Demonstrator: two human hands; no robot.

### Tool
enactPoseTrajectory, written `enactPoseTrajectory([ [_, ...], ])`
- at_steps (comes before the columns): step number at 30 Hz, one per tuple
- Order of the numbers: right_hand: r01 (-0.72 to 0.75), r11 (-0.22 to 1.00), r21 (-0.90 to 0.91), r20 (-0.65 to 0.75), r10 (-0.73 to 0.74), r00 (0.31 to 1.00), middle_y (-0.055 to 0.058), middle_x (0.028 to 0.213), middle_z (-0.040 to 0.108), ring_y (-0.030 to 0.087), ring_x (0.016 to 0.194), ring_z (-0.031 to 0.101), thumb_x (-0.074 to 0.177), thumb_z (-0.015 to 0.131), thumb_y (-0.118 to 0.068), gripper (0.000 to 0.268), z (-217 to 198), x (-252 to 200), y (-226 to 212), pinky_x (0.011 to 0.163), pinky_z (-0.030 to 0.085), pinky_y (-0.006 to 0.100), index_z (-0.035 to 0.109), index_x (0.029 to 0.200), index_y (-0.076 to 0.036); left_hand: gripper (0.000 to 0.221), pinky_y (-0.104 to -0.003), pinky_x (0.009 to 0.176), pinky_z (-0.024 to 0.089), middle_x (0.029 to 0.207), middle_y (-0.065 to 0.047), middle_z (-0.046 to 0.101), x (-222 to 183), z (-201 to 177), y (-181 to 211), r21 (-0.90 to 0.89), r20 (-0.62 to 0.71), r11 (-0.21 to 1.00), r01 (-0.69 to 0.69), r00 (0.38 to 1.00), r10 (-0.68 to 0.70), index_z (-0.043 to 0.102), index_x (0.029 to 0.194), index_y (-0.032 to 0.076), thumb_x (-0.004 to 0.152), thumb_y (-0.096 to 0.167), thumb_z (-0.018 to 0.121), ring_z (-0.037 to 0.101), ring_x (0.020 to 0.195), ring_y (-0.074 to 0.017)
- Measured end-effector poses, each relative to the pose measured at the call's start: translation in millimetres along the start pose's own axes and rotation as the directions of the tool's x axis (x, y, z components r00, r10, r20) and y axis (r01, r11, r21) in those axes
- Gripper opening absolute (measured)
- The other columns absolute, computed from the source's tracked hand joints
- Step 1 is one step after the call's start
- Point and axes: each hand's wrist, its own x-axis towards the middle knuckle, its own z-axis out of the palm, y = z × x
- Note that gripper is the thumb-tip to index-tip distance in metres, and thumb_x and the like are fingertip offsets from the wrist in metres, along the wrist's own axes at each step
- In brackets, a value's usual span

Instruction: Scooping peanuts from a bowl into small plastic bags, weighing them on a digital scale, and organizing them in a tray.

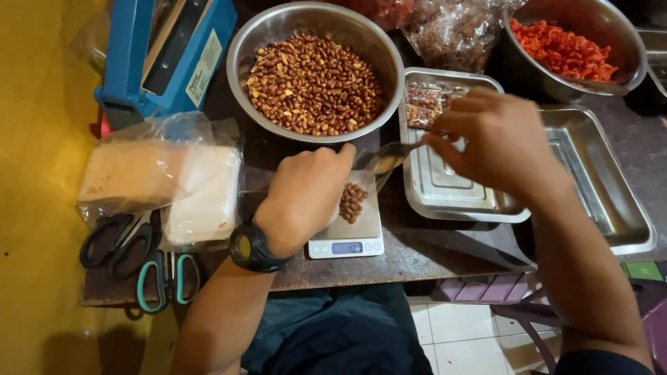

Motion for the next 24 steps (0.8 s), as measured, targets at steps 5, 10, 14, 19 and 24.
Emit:
enactPoseTrajectory([
  [5, -0.125, 0.987, -0.102, -0.106, 0.114, 0.988, -0.002, 0.079, 0.073, 0.011, 0.071, 0.063, 0.109, 0.08, -0.03, 0.018, -3.4, -12.6, 21.5, 0.054, 0.048, 0.027, 0.082, 0.096, -0.017, 0.021, -0.057, 0.056, 0.055, 0.081, -0.016, 0.068, -7.1, -22.4, -3.1, -0.106, -0.032, 0.994, -0.012, 0.999, 0.009, 0.052, 0.101, 0.007, 0.089, 0.007, 0.068, 0.069, 0.071, -0.0432],
  [10, -0.289, 0.926, 0.241, -0.137, 0.328, 0.935, 0.011, 0.095, 0.077, 0.018, 0.071, 0.068, 0.106, 0.076, -0.007, 0.007, 2.2, 15.0, 0.4, 0.06, 0.055, 0.03, 0.08, 0.107, -0.001, 0.024, -0.023, 0.048, 0.055, 0.075, -0.001, 0.067, 15.5, -25.9, -9.0, -0.234, -0.321, 0.97, -0.071, 0.947, -0.008, 0.064, 0.115, 0.01, 0.098, 0.024, 0.075, 0.065, 0.057, -0.0134],
  [14, -0.34, 0.887, 0.312, -0.113, 0.39, 0.914, 0.014, 0.093, 0.072, 0.035, 0.075, 0.065, 0.1, 0.066, -0.007, 0.017, 23.8, 36.3, -17.0, 0.058, 0.048, 0.05, 0.081, 0.109, -0.005, 0.013, -0.031, 0.071, 0.057, 0.094, -0.005, 0.073, 42.5, 0.5, -28.8, -0.16, -0.644, 0.986, -0.052, 0.762, -0.065, 0.065, 0.11, 0.009, 0.1, 0.016, 0.069, 0.068, 0.081, -0.0181],
  [19, -0.327, 0.923, 0.204, -0.185, 0.365, 0.912, 0.008, 0.091, 0.069, 0.037, 0.073, 0.065, 0.098, 0.063, -0.011, 0.022, 48.6, 55.9, -27.6, 0.05, 0.048, 0.053, 0.084, 0.105, -0.011, 0.011, -0.04, 0.073, 0.049, 0.096, -0.006, 0.07, 43.1, 4.4, -43.1, -0.114, -0.734, 0.991, -0.071, 0.678, -0.036, 0.061, 0.098, 0.009, 0.094, 0.008, 0.071, 0.06, 0.09, -0.027],
  [24, -0.259, 0.954, 0.152, -0.266, 0.292, 0.919, 0.007, 0.089, 0.07, 0.031, 0.07, 0.065, 0.097, 0.065, -0.01, 0.02, 57.3, 63.6, -29.6, 0.046, 0.047, 0.046, 0.085, 0.103, -0.01, 0.011, -0.044, 0.07, 0.046, 0.095, -0.006, 0.069, 43.9, 6.2, -48.5, -0.111, -0.755, 0.993, -0.049, 0.653, -0.052, 0.062, 0.099, 0.01, 0.093, 0.011, 0.072, 0.058, 0.089, -0.0305],
])
